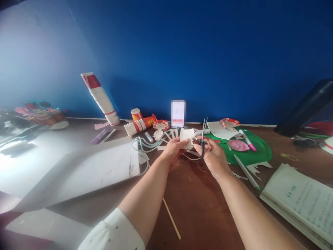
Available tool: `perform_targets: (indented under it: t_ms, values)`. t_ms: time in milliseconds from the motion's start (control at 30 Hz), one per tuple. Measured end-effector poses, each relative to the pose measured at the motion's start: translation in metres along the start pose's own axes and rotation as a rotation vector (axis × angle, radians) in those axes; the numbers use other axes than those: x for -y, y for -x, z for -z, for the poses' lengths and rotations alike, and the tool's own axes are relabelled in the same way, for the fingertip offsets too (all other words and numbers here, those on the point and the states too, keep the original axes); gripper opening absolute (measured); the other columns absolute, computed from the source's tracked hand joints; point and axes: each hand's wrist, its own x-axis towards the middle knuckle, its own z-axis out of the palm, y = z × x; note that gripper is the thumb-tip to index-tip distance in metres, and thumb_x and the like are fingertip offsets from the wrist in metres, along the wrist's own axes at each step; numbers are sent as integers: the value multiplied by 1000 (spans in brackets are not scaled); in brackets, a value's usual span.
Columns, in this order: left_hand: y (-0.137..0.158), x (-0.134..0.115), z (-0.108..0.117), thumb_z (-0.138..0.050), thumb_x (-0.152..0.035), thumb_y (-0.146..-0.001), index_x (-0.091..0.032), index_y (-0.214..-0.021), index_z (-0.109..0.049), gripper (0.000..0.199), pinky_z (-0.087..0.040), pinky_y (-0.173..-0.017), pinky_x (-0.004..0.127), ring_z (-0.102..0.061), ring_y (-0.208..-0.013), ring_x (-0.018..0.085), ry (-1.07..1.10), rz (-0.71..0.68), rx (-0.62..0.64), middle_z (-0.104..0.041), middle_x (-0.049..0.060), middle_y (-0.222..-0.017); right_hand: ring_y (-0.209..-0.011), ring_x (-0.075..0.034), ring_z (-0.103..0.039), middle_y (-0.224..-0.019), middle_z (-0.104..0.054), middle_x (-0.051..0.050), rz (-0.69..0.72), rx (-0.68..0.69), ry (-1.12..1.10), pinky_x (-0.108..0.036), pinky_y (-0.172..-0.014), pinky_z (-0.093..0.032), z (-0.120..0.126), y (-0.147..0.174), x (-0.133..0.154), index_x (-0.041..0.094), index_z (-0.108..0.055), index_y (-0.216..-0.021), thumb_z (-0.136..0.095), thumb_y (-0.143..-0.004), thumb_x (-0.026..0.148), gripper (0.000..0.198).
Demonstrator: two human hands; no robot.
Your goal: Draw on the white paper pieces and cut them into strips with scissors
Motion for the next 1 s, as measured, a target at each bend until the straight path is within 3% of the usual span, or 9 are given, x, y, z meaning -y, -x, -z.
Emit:
perform_targets:
  t_ms: [200, 400, 533, 833, 1000]
  values:
    - [0, 2, 0, -91, -45, -58, -12, -89, -75, 48, -40, -66, 26, -61, -70, 13, 47, 36, 79, -72, 7, -79, -74, -23, -72, -74, -75, 2, -71, -1, -98, -33, -66, -52, -3, 2, 6, 26, -73, -98, -93, -55, 35, 48]
    - [0, 4, 1, -92, -47, -59, -12, -93, -75, 52, -44, -71, 28, -64, -74, 15, -21, 57, 124, -73, 7, -82, -59, -16, -62, -65, -67, 5, -129, -97, -141, -27, -51, -42, -9, 3, 8, 24, -70, -93, -93, -50, 32, 50]
    - [-1, 5, 1, -93, -47, -58, -11, -90, -74, 52, -43, -70, 28, -64, -71, 14, -40, 53, 136, -72, 6, -80, -58, -16, -61, -65, -66, 5, -149, -135, -145, -25, -47, -37, -9, 3, 10, 23, -70, -92, -94, -45, 29, 53]
    - [-6, 7, 2, -92, -44, -61, -11, -88, -73, 47, -48, -73, 31, -65, -70, 16, -34, 42, 159, -71, 6, -77, -64, -17, -64, -64, -65, 5, -162, -154, -163, -25, -48, -39, -12, 4, 14, 23, -69, -86, -94, -42, 26, 50]
    - [0, 3, -1, -95, -42, -58, -11, -98, -75, 54, -50, -80, 33, -68, -76, 18, 49, 46, 200, -75, 8, -84, -67, -17, -65, -65, -65, 6, -167, -155, -172, -25, -48, -39, -13, 4, 14, 24, -69, -82, -93, -40, 24, 49]
